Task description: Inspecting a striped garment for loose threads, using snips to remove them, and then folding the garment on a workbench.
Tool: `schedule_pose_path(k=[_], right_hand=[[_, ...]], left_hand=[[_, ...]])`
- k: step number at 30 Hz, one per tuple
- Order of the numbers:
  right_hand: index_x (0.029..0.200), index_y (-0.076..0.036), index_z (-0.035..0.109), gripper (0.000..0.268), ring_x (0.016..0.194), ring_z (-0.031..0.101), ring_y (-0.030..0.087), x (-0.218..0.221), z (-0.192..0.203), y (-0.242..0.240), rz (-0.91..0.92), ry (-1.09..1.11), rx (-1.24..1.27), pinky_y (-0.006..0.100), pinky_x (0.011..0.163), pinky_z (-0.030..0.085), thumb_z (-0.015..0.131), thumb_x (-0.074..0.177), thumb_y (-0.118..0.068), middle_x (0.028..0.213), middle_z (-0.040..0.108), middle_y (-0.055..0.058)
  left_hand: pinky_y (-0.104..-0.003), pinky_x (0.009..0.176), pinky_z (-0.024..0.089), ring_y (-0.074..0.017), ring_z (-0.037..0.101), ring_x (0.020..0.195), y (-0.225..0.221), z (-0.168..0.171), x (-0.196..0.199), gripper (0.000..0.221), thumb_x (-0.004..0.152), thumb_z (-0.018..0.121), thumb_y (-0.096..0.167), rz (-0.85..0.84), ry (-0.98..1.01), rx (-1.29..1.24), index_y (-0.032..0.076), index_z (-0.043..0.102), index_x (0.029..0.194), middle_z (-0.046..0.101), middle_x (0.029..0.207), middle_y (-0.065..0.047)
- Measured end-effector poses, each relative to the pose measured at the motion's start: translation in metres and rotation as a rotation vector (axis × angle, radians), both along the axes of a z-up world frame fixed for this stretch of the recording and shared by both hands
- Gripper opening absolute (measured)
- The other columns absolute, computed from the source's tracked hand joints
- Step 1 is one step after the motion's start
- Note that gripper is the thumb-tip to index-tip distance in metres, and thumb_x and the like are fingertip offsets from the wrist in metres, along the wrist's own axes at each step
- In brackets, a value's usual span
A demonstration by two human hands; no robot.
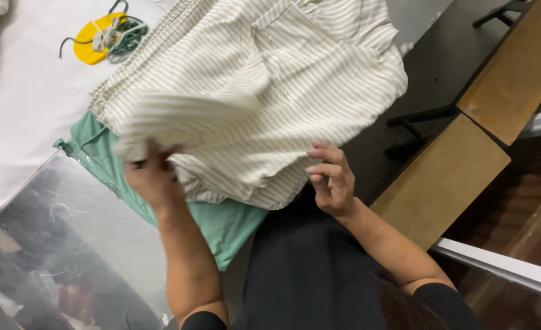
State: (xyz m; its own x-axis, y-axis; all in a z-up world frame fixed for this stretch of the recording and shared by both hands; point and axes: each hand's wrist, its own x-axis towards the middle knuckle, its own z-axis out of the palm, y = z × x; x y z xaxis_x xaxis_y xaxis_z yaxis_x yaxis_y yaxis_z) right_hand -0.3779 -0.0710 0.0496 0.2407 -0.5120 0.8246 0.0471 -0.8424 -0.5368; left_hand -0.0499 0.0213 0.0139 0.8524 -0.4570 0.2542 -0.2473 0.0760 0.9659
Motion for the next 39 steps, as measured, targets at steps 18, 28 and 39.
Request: schedule_pose_path(k=[18, 28, 39], right_hand=[[0.147, 0.000, 0.052, 0.063, 0.149, 0.026, 0.052, -0.100, -0.081, -0.226, -0.608, 0.699, 0.188, 0.063, 0.120, 0.026, 0.061, 0.103, -0.044, 0.159, 0.038, 0.027], [0.151, -0.012, 0.052, 0.068, 0.140, 0.041, 0.054, -0.129, -0.095, -0.237, -0.370, 0.842, 0.114, 0.061, 0.113, 0.039, 0.053, 0.099, -0.055, 0.162, 0.033, 0.029], [0.154, -0.025, 0.049, 0.063, 0.140, 0.049, 0.036, -0.187, -0.067, -0.296, 0.164, 0.878, 0.301, 0.061, 0.110, 0.039, 0.057, 0.099, -0.055, 0.158, 0.045, 0.014]], left_hand=[[-0.026, 0.059, 0.046, -0.0147, 0.053, 0.069, -0.065, 0.125, -0.076, 0.017, 0.122, 0.046, 0.014, 0.027, -0.133, -0.034, 0.003, 0.059, 0.120, 0.056, 0.085, -0.009], [-0.053, 0.078, 0.056, -0.0385, 0.072, 0.084, -0.362, 0.073, -0.194, 0.034, 0.098, 0.071, 0.044, -0.460, -0.672, 0.521, 0.012, 0.070, 0.110, 0.071, 0.082, -0.013], [-0.059, 0.065, 0.050, -0.0494, 0.068, 0.076, -0.450, -0.037, -0.234, 0.024, 0.100, 0.069, 0.027, -0.326, -0.665, 0.448, 0.005, 0.060, 0.095, 0.065, 0.075, -0.022]])
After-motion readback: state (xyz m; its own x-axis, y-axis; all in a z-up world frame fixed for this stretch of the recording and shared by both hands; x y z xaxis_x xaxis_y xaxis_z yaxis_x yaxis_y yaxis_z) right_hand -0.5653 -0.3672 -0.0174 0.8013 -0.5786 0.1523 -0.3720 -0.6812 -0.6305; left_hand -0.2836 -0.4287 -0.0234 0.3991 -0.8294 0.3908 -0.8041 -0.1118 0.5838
